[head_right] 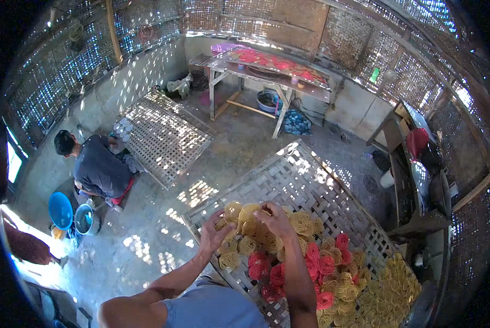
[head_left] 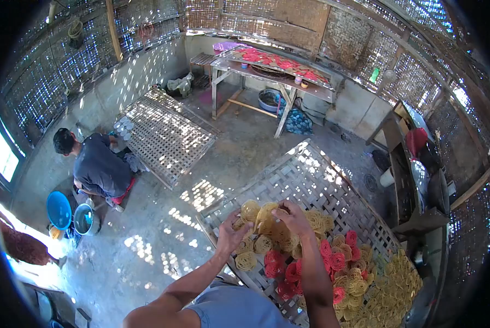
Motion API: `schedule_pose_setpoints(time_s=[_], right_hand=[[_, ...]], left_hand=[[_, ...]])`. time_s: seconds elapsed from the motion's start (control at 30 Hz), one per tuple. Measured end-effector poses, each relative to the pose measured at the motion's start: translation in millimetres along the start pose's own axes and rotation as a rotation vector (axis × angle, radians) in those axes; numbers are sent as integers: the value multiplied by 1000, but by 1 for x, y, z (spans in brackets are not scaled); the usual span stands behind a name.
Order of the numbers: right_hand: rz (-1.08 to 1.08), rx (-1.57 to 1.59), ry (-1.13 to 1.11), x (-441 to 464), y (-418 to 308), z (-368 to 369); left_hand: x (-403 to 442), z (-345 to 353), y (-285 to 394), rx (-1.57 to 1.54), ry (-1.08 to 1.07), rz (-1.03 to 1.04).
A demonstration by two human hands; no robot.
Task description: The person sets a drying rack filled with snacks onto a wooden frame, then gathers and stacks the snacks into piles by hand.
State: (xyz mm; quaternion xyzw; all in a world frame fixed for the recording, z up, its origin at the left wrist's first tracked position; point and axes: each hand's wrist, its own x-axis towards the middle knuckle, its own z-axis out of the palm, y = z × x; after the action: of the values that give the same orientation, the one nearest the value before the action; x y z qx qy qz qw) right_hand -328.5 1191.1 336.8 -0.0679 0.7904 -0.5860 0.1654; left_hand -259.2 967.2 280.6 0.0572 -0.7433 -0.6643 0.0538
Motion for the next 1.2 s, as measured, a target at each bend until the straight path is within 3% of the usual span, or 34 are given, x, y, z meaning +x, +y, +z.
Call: schedule_pose_setpoints(time_s=[0.07, 0.23, 0.37, 0.43, 0.57, 0.6, 0.83, 0.97, 1.07, 1.1, 1.17, 1.2], right_hand=[[-1, -74, 12, -2, 5, 0], [-107, 134, 42, -1, 16, 23], [-158, 19, -22, 2, 20, 28], [-127, 111, -3, 2, 21, 32], [-143, 257, 63, -8, 2, 40], [-117, 282, 49, -13, -11, 39], [-165, 182, 107, -9, 6, 31], [-161, 192, 167, -10, 13, 32], [-166, 130, 300, -21, 2, 35], [-156, 97, 366, -26, -5, 36], [-148, 257, 382, -25, 12, 34], [-140, 394, 400, -24, 22, 34]], left_hand=[[-8, 4, 17, 51, -15, 43], [-6, 9, 26, 182, -24, 158], [-3, 6, 24, 167, -30, 112], [0, 5, 17, 201, -8, 103], [7, 2, 28, 179, -100, 226], [7, -1, 39, 132, -196, 78], [18, -2, 36, 160, -315, 195], [21, 5, 31, 175, -291, 60], [17, 10, 34, 0, -235, 5], [17, 12, 38, -74, -252, -119], [18, 9, 57, -208, -294, -379], [17, 12, 50, -217, -311, -302]])
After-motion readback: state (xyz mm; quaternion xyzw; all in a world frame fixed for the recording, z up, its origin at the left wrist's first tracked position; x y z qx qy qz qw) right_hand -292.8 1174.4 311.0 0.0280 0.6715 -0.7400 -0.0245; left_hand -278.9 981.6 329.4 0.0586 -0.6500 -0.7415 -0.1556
